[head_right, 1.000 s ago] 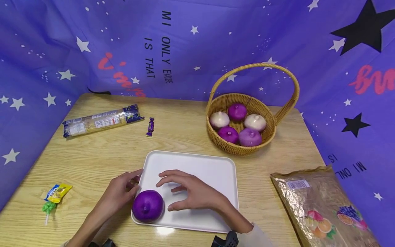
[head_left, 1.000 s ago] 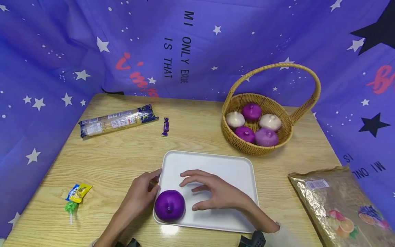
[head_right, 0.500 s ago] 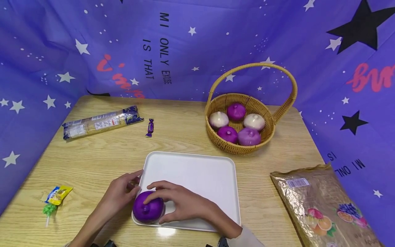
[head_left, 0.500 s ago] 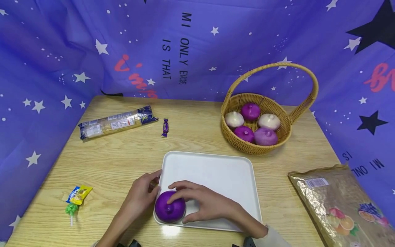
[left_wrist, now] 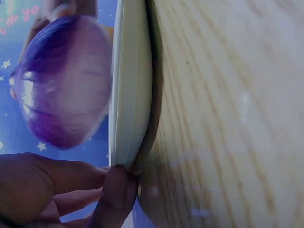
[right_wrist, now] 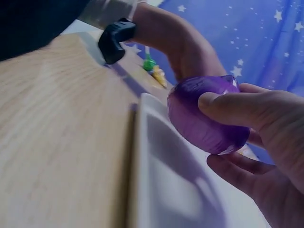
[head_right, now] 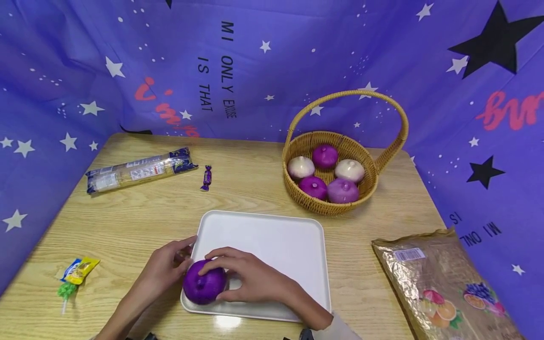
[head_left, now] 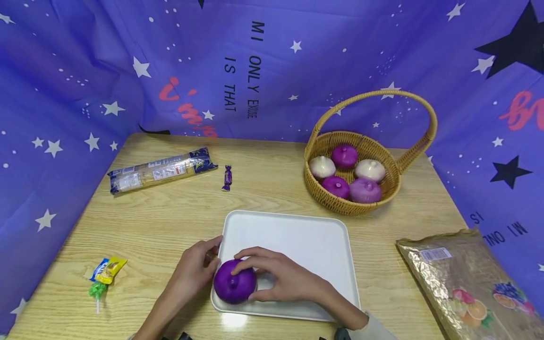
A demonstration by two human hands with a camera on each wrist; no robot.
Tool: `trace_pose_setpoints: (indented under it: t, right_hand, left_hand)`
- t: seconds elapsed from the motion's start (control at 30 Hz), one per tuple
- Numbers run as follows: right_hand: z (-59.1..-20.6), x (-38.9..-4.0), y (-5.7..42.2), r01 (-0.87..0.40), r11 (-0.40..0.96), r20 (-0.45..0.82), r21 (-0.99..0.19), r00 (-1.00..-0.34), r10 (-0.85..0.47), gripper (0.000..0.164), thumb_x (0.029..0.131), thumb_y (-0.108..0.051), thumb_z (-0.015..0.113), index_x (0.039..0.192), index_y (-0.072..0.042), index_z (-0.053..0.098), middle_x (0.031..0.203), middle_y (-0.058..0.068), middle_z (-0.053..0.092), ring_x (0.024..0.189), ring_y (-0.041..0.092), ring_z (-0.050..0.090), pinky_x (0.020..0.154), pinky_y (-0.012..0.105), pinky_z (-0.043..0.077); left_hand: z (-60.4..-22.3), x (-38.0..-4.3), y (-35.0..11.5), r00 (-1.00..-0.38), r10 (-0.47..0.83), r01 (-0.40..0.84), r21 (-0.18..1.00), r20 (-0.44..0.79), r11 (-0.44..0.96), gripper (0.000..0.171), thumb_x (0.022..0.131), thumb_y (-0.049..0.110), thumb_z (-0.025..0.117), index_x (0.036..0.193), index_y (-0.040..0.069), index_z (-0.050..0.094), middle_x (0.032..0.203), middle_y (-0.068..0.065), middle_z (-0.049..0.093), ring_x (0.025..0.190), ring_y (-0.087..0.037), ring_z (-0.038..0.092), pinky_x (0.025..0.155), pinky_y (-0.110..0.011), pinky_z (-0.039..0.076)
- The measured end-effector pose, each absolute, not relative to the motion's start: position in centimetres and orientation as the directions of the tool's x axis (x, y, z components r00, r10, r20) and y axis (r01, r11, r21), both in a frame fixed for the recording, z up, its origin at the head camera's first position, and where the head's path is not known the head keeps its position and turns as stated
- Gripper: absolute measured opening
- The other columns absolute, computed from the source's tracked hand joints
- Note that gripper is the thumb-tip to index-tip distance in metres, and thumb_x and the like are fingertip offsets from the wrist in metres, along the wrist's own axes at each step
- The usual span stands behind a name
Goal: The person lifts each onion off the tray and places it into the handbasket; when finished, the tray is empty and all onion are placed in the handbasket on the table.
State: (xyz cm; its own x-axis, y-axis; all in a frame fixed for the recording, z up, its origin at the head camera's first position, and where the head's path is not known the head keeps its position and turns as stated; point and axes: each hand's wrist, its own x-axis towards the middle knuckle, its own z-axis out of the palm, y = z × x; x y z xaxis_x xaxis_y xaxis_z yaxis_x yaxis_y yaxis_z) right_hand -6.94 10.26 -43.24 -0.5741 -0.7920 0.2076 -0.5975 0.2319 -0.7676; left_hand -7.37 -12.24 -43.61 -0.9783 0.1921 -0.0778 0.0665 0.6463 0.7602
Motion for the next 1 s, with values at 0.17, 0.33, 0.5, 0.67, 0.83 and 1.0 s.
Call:
trace_pose_setpoints:
  t: [0.17,0.33,0.5,0.67,0.83,1.0]
  right_hand:
    - [-42.1,-7.7,11.4,-0.503,0.217,0.183,-0.836,-0.63,-0.755,0.053,0.072,-0.022,0.071,0.12,-0.025,0.048,0.132,0.002,0.036,0.116,0.014,0.041,0.079,0.021,0.047]
    - [-39.6,-8.2,12.2,-0.448,0.211,0.175,-0.869,-0.676,-0.716,0.051,0.073,-0.014,0.071,0.119,-0.022,0.05,0.131,0.005,0.038,0.118,0.017,0.04,0.08,0.025,0.048]
    - [-37.7,-8.9,13.6,-0.397,0.191,0.179,-0.898,-0.724,-0.666,0.05,0.072,-0.008,0.07,0.118,-0.015,0.052,0.13,0.008,0.039,0.12,0.02,0.038,0.081,0.03,0.048]
    - [-36.0,-9.9,15.8,-0.356,0.195,0.18,-0.914,-0.785,-0.593,0.053,0.07,-0.001,0.07,0.119,-0.007,0.05,0.131,0.011,0.038,0.119,0.022,0.039,0.084,0.034,0.046]
    - [-35.3,-11.1,18.3,-0.344,0.193,0.209,-0.919,-0.84,-0.5,0.054,0.071,0.002,0.069,0.12,-0.004,0.048,0.129,0.01,0.041,0.114,0.028,0.043,0.087,0.036,0.045]
    - [-35.1,-12.5,20.7,-0.27,0.184,0.178,-0.945,-0.898,-0.402,0.057,0.072,0.001,0.067,0.123,-0.009,0.045,0.129,0.006,0.04,0.114,0.028,0.044,0.089,0.034,0.043]
  left_hand:
    - [-43.6,-7.3,-12.3,-0.978,0.191,0.063,0.768,-0.079,0.638,0.048,0.074,-0.006,0.062,0.12,0.002,0.052,0.085,-0.003,0.056,0.067,-0.008,0.056,0.057,-0.016,0.047]
    - [-43.6,-7.2,-12.1,-0.978,0.185,0.043,0.775,-0.097,0.631,0.049,0.075,-0.004,0.062,0.122,0.004,0.051,0.087,-0.003,0.056,0.068,-0.008,0.056,0.057,-0.015,0.047]
    - [-43.7,-7.1,-12.0,-0.977,0.182,0.022,0.785,-0.115,0.618,0.05,0.076,-0.004,0.061,0.123,0.004,0.049,0.089,-0.003,0.055,0.07,-0.009,0.056,0.057,-0.016,0.048]
    - [-43.6,-7.1,-11.9,-0.975,0.18,0.005,0.791,-0.133,0.611,0.05,0.076,-0.005,0.061,0.124,0.003,0.048,0.091,-0.004,0.055,0.07,-0.011,0.056,0.056,-0.016,0.048]
    - [-43.6,-7.1,-11.8,-0.973,0.175,-0.01,0.785,-0.151,0.62,0.05,0.077,-0.005,0.061,0.124,0.004,0.047,0.093,-0.004,0.055,0.07,-0.011,0.056,0.055,-0.015,0.048]
    - [-43.5,-7.1,-11.9,-0.973,0.173,-0.011,0.781,-0.152,0.625,0.05,0.077,-0.003,0.061,0.125,0.005,0.047,0.094,-0.004,0.055,0.071,-0.011,0.056,0.055,-0.016,0.048]
